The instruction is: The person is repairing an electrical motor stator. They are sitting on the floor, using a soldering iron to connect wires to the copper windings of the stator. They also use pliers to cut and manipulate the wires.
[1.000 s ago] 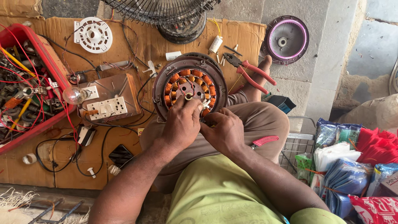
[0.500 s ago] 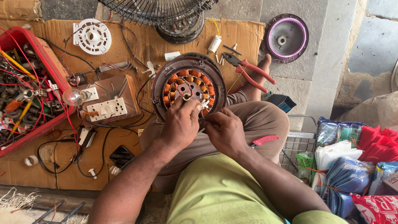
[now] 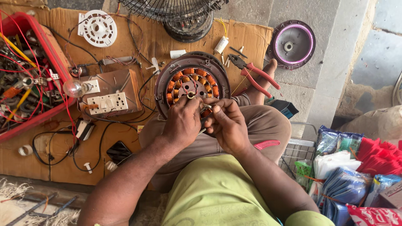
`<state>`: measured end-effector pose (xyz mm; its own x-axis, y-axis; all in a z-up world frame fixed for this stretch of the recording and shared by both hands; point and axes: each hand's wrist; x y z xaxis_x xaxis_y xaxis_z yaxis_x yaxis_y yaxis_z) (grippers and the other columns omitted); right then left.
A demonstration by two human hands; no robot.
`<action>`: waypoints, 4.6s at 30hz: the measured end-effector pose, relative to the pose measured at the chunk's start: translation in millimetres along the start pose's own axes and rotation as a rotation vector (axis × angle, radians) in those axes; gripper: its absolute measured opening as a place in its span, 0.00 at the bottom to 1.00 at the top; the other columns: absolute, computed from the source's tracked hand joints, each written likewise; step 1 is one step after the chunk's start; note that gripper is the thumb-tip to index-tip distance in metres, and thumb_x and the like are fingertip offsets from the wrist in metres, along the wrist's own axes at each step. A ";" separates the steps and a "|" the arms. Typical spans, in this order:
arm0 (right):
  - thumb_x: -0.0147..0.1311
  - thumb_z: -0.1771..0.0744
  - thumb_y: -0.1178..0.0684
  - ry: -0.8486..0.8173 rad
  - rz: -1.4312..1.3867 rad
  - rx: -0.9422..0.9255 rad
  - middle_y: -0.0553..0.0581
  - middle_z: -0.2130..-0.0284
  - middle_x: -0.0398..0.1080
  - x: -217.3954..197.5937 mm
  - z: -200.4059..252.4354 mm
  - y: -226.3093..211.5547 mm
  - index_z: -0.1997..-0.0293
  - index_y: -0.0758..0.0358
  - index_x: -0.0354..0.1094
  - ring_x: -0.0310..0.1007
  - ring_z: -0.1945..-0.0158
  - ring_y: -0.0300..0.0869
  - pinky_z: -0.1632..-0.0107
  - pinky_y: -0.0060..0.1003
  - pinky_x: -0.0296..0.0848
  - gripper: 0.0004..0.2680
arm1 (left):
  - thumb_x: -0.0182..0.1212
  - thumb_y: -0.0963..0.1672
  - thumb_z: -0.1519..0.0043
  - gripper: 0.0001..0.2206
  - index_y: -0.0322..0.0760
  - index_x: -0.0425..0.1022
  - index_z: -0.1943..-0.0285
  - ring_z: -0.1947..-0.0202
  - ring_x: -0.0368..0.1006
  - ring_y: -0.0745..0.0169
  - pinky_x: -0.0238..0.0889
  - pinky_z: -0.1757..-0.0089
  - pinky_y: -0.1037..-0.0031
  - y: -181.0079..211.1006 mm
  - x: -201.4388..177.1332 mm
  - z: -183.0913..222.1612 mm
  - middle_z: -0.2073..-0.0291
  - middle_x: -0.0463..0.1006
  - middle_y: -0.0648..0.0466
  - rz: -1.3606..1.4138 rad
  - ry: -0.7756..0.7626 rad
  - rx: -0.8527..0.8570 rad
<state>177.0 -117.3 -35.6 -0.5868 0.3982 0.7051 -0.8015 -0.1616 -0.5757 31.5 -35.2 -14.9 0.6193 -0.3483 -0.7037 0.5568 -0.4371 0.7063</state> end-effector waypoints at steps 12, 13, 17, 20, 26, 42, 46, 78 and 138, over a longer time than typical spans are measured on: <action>0.41 0.30 0.61 0.051 -0.033 0.093 0.59 0.64 0.67 -17.2 7.7 6.6 0.55 0.62 0.60 0.56 0.81 0.36 0.79 0.29 0.55 0.03 | 0.60 0.38 0.40 0.05 0.32 0.74 0.56 0.68 0.72 0.42 0.65 0.68 0.56 1.1 21.9 4.3 0.67 0.71 0.43 -0.180 0.273 0.076; 0.41 0.30 0.61 0.037 -0.049 0.099 0.59 0.64 0.67 -19.0 9.4 8.4 0.55 0.62 0.61 0.55 0.82 0.35 0.79 0.29 0.55 0.03 | 0.61 0.38 0.39 0.05 0.32 0.74 0.56 0.68 0.72 0.43 0.65 0.68 0.56 0.6 23.6 5.6 0.67 0.71 0.44 -0.175 0.272 0.068; 0.42 0.29 0.61 -0.026 -0.059 0.080 0.58 0.64 0.67 -29.5 11.8 12.5 0.55 0.62 0.60 0.54 0.81 0.35 0.78 0.30 0.55 0.02 | 0.61 0.39 0.37 0.03 0.32 0.74 0.57 0.69 0.73 0.44 0.65 0.69 0.56 -7.1 32.7 9.3 0.67 0.71 0.44 -0.186 0.266 0.054; 0.42 0.30 0.60 0.012 0.022 0.098 0.57 0.67 0.68 -34.0 4.2 11.2 0.57 0.61 0.60 0.55 0.82 0.35 0.79 0.29 0.55 0.02 | 0.62 0.39 0.38 0.06 0.31 0.76 0.55 0.69 0.74 0.43 0.66 0.69 0.56 -8.6 39.1 7.9 0.65 0.73 0.41 -0.190 0.282 0.030; 0.53 0.31 0.63 0.095 0.262 -0.067 0.57 0.65 0.75 -23.5 5.1 -0.1 0.54 0.65 0.63 0.65 0.76 0.34 0.77 0.28 0.62 0.04 | 0.62 0.39 0.40 0.06 0.31 0.79 0.57 0.68 0.76 0.40 0.70 0.68 0.55 1.8 24.4 4.4 0.65 0.77 0.39 -0.154 0.230 -0.027; 0.63 0.33 0.52 0.130 1.025 0.202 0.51 0.81 0.70 -27.3 10.4 -33.7 0.62 0.71 0.80 0.65 0.79 0.32 0.75 0.30 0.65 0.10 | 0.65 0.39 0.38 0.06 0.30 0.82 0.54 0.62 0.83 0.53 0.75 0.62 0.68 7.6 1.9 3.4 0.63 0.84 0.45 0.184 0.256 -0.050; 0.60 0.34 0.51 0.044 0.958 0.271 0.50 0.76 0.73 -31.2 13.6 -44.1 0.58 0.69 0.78 0.70 0.74 0.31 0.70 0.27 0.72 0.09 | 0.65 0.41 0.38 0.07 0.31 0.83 0.54 0.72 0.81 0.67 0.75 0.69 0.74 9.7 2.6 3.9 0.68 0.85 0.51 0.509 0.108 -0.427; 0.42 0.28 0.56 0.013 -0.093 0.247 0.53 0.68 0.66 -19.0 -1.1 -6.6 0.56 0.56 0.60 0.52 0.80 0.32 0.76 0.29 0.58 0.02 | 0.58 0.40 0.39 0.02 0.33 0.72 0.64 0.84 0.58 0.81 0.47 0.82 0.87 -13.5 30.7 -9.6 0.79 0.66 0.64 1.679 0.022 -1.227; 0.64 0.35 0.55 0.041 1.017 0.157 0.53 0.69 0.74 -29.4 21.2 -79.2 0.59 0.72 0.78 0.72 0.70 0.35 0.68 0.30 0.70 0.09 | 0.58 0.40 0.36 0.07 0.28 0.73 0.54 0.82 0.62 0.83 0.54 0.80 0.90 -13.6 30.7 -3.0 0.78 0.70 0.64 2.034 -0.086 -1.203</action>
<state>255.3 -135.4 -2.0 -0.9941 0.0372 -0.1019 0.0643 -0.5546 -0.8296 44.6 -37.5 -45.9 0.5875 0.4168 0.6937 -0.5224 0.8500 -0.0683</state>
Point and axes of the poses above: each hand's wrist, its own z-axis away from the middle knuckle, its own x-axis out of the palm, y = z × x
